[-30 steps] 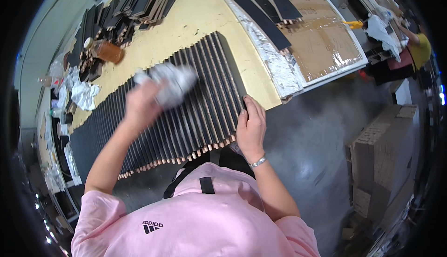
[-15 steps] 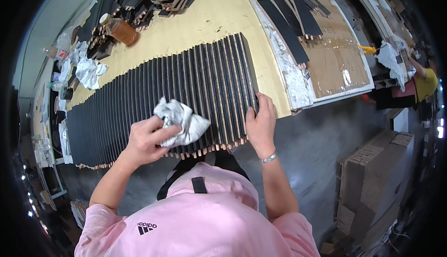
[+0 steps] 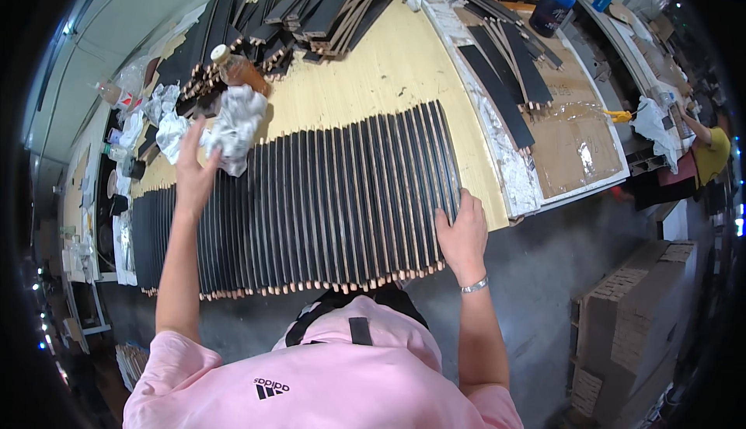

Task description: The person applies stain to a row of wood slats using a sponge, wipes them with a cloth, and straightens the slats by hand.

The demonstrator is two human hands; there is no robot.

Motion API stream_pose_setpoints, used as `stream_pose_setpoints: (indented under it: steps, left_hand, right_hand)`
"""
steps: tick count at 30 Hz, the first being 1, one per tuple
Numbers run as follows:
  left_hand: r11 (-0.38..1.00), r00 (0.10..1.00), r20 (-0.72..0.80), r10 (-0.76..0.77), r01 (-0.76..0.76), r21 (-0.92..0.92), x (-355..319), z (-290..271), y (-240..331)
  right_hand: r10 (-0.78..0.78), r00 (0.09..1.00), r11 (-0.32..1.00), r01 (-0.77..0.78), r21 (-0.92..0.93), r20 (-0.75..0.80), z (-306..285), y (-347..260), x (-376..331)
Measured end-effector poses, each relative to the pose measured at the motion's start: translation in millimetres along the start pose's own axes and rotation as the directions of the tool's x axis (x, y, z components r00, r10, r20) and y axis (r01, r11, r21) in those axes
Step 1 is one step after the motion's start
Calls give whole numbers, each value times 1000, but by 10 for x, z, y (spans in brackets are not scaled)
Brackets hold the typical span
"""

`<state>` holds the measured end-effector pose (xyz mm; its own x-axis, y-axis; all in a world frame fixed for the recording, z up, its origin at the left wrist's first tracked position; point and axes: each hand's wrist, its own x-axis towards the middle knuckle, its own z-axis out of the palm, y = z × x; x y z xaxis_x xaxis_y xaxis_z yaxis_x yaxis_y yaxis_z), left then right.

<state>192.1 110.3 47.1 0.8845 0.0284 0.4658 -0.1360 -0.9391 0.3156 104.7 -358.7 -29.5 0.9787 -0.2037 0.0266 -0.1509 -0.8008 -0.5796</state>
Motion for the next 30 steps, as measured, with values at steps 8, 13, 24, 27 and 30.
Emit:
stream_pose_setpoints:
  steps: [8,13,24,27,30]
  left_hand:
    - [975,940,300,-163,199,-95,-1275,-31,131]
    - [989,904,402,-149,137,60,-1752,-49,159]
    - [983,926,358,-119,58,176,-1853,108,352]
    - [985,936,333,-118,69,156,-1838,179,541]
    - [976,937,296,-184,139,167,-1826,311,666]
  right_hand:
    - [65,998,979,-62,-192,11,129,-200,1]
    - [41,999,938,-49,-344,-32,268,-224,-21]
    - [18,998,925,4,-379,56,169,-200,63]
    - [-28,997,950,49,-309,73,117,-132,113]
    - [-91,994,975,103,-199,65,61,-6,181]
